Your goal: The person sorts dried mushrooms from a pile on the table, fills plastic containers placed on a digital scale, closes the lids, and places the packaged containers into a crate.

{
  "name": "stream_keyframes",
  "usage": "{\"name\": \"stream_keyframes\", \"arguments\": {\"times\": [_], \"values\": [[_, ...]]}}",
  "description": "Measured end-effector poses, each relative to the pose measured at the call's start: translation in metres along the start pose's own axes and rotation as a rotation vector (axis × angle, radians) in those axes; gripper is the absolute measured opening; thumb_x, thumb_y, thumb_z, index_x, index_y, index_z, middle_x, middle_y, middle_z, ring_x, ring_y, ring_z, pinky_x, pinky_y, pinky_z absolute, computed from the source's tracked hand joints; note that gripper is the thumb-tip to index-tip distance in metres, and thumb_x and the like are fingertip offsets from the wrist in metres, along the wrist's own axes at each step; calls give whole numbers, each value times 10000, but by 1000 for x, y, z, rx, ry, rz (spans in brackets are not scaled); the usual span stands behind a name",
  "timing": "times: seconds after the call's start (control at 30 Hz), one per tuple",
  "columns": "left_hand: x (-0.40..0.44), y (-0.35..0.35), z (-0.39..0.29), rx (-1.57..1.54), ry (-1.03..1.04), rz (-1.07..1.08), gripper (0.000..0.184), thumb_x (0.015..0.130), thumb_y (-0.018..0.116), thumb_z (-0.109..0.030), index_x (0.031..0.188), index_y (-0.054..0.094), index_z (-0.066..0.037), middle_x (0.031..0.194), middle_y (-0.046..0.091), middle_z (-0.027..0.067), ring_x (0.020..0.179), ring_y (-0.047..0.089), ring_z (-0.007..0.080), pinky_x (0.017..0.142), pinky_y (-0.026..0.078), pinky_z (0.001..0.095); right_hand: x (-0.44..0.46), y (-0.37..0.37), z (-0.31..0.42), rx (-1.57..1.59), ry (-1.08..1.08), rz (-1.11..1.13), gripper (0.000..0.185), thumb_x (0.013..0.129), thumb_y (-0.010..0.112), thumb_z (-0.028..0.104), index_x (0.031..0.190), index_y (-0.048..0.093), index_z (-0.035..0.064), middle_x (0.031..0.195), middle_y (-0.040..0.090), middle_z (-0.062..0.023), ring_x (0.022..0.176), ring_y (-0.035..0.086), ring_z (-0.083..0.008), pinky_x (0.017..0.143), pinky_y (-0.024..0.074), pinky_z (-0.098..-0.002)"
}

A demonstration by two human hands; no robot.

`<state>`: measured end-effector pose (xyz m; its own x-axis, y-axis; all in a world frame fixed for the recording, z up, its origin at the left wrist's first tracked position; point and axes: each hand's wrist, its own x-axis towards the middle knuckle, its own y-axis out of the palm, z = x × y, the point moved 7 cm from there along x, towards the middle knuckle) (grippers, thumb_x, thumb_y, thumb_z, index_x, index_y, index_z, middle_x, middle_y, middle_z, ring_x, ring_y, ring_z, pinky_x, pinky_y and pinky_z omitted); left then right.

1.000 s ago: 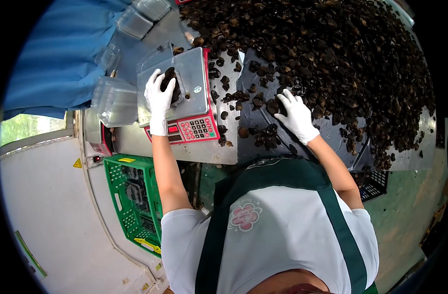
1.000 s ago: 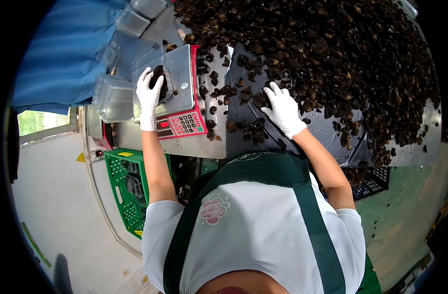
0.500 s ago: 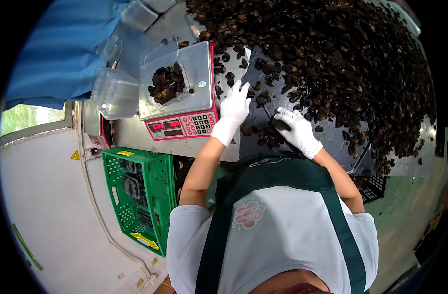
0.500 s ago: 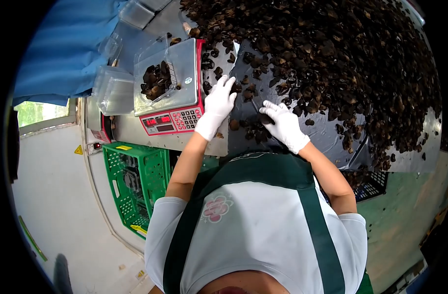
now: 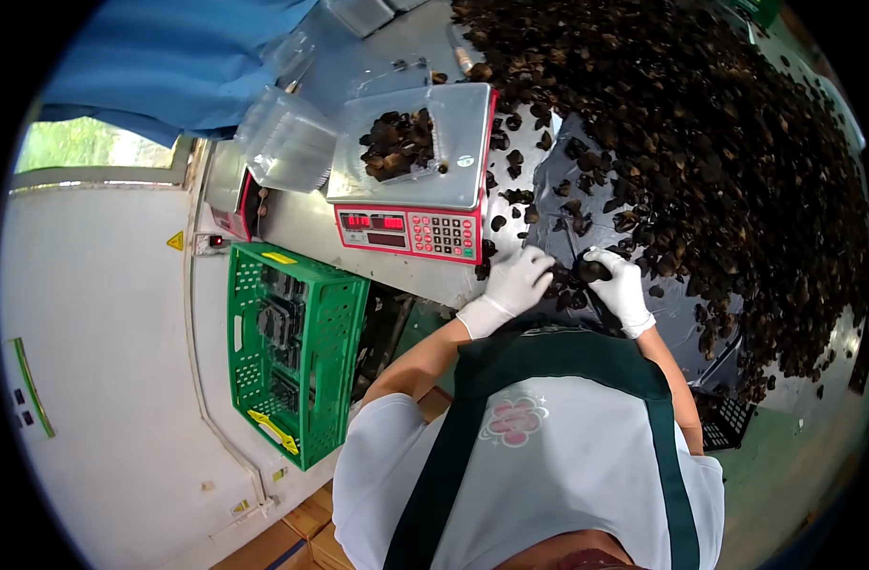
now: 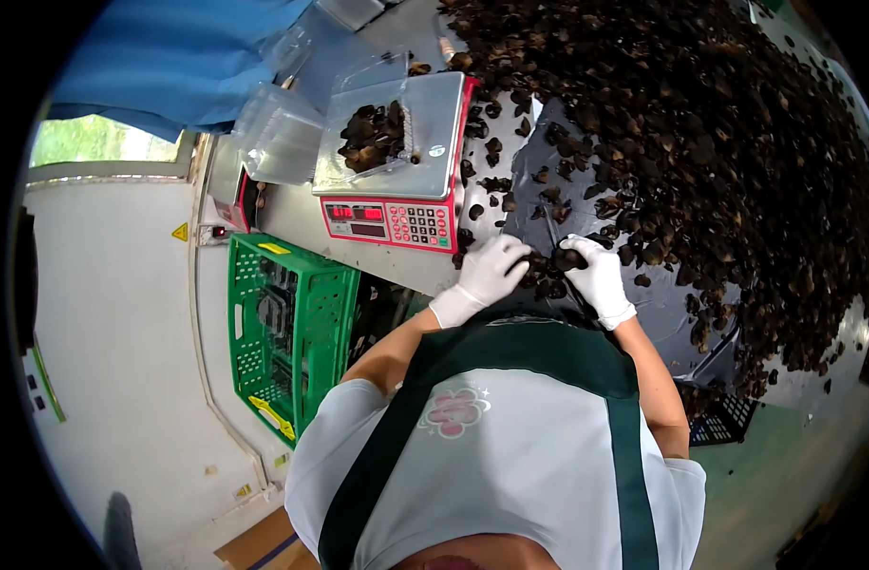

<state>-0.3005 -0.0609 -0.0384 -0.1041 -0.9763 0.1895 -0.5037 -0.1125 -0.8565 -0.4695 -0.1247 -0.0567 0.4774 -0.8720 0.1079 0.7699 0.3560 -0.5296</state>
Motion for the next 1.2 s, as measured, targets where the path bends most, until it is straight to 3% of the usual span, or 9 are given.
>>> {"name": "stream_keyframes", "arguments": {"times": [0.17, 0.23, 0.37, 0.5, 0.67, 0.8, 1.03, 1.1, 1.2], "values": [[1, 1, -11, -241, -19, -114, 182, 807, 627, -129, 987, 656, -124, 926, 607, 34, 793, 632, 188, 646, 519, 292, 6, -15, 8, 68, 88, -26, 276, 714, 722, 10, 985, 676, 28, 1038, 683, -142, 919, 682, -224, 802, 527, -288], [13, 14, 4, -562, -348, 7, 170, 842, 587, -106, 1000, 651, -93, 914, 619, 28, 805, 637, 148, 651, 517, 264, 11, -21, 18, 79, 104, -42, 277, 719, 721, 10, 991, 675, 30, 1052, 681, -139, 929, 681, -229, 808, 526, -294], [20, 64, 6, -1871, -920, 154, 299, 923, 475, -276, 1110, 600, -80, 1047, 625, 69, 959, 609, 213, 842, 510, 410, 26, -29, 47, 95, -50, -157, 302, 716, 710, 0, 1014, 672, 39, 1103, 671, -135, 967, 670, -254, 847, 520, -314], [40, 71, -15, -2516, -795, 174, 454, 946, 432, -438, 1183, 553, -70, 1185, 585, 112, 1095, 560, 278, 997, 417, 476, 37, -7, 84, -219, -90, 142, 441, 712, 667, 30, 1148, 622, 78, 1272, 572, -159, 1122, 569, -343, 941, 479, -365], [28, 95, 7, -2290, -855, 49, 350, 921, 440, -338, 1147, 605, -128, 1146, 624, 53, 1064, 571, 236, 949, 438, 419, 36, -5, 108, -253, -246, 211, 470, 714, 704, 94, 1171, 608, 38, 1180, 627, -151, 1031, 614, -290, 949, 455, -375], [15, 70, 6, -2190, -1240, 72, 264, 930, 475, -322, 1060, 629, -150, 1002, 651, 11, 947, 605, 182, 839, 495, 379, 46, -23, 109, -212, -143, 36, 336, 758, 702, 66, 1088, 653, 31, 1051, 671, -146, 904, 653, -279, 836, 506, -337], [14, -25, 26, -2100, -950, 86, 253, 938, 515, -267, 1007, 628, -51, 837, 640, 44, 707, 596, 163, 578, 508, 279, 90, -9, 130, -260, -74, -17, 309, 769, 729, 108, 1071, 675, 73, 857, 663, -109, 728, 663, -181, 657, 530, -279], [18, -70, 45, -1968, -601, -1, 266, 938, 515, -267, 983, 632, -33, 847, 645, 56, 700, 596, 153, 573, 508, 274, 105, 13, 129, -158, -167, -9, 312, 791, 720, 168, 1080, 670, 61, 808, 640, -135, 663, 664, -181, 633, 530, -280], [20, -143, 92, -1647, -556, -415, 251, 939, 515, -240, 980, 636, -24, 873, 651, 65, 708, 605, 138, 556, 497, 261, 129, 44, 140, -185, -152, 4, 332, 785, 697, 301, 1072, 668, 135, 788, 649, -106, 724, 639, -257, 682, 522, -355]]}}
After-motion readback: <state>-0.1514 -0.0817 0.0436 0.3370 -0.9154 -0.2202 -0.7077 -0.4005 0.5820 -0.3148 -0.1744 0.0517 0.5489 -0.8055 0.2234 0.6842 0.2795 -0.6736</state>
